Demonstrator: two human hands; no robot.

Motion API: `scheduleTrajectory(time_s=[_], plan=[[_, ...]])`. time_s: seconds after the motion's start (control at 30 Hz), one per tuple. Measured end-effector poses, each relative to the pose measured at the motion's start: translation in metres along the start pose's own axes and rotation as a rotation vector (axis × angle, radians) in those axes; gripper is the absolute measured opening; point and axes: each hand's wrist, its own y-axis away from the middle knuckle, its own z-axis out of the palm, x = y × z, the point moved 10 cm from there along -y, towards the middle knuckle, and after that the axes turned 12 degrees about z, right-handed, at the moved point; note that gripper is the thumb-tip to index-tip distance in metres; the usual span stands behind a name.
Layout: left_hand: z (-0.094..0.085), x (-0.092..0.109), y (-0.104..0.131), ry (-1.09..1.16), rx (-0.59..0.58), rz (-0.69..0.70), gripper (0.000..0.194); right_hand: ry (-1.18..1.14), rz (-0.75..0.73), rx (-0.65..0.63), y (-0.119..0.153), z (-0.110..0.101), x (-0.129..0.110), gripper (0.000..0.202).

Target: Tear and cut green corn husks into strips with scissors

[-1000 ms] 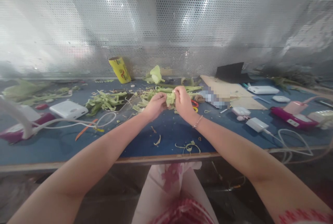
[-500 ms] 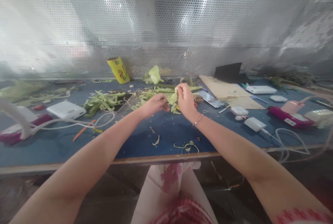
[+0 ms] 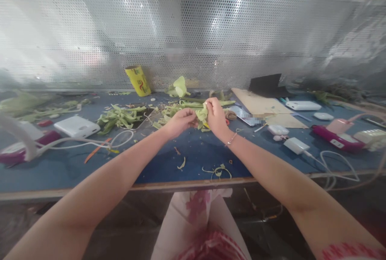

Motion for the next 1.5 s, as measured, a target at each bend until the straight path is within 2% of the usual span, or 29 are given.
scheduleTrajectory(time_s=[0.4,0.7,0.9,1.1,1.33,1.5], plan=[[-0.009,0.004,-0.004,-0.189,0.049,0.102,0.018,-0.02,0.006,-0.021,0.002,0.001,-0.001,0.014],[-0.011,0.0,-0.005,-0.096,0.083,0.107,0.015,-0.047,-0.104,0.028,0.004,-0.002,-0.008,0.015],[-0.022,0.003,-0.004,-0.134,0.175,0.144,0.018,-0.043,-0.124,0.017,0.003,0.0,-0.007,0.012],[-0.022,-0.002,-0.001,0.081,0.233,0.062,0.016,-0.027,-0.137,0.001,0.004,0.002,-0.007,0.014],[-0.012,-0.016,0.002,0.319,0.194,-0.12,0.008,0.064,-0.207,-0.037,0.008,0.005,-0.013,0.016],[-0.013,-0.017,0.004,0.322,0.225,-0.134,0.012,0.091,-0.223,-0.058,0.008,0.007,-0.016,0.016]])
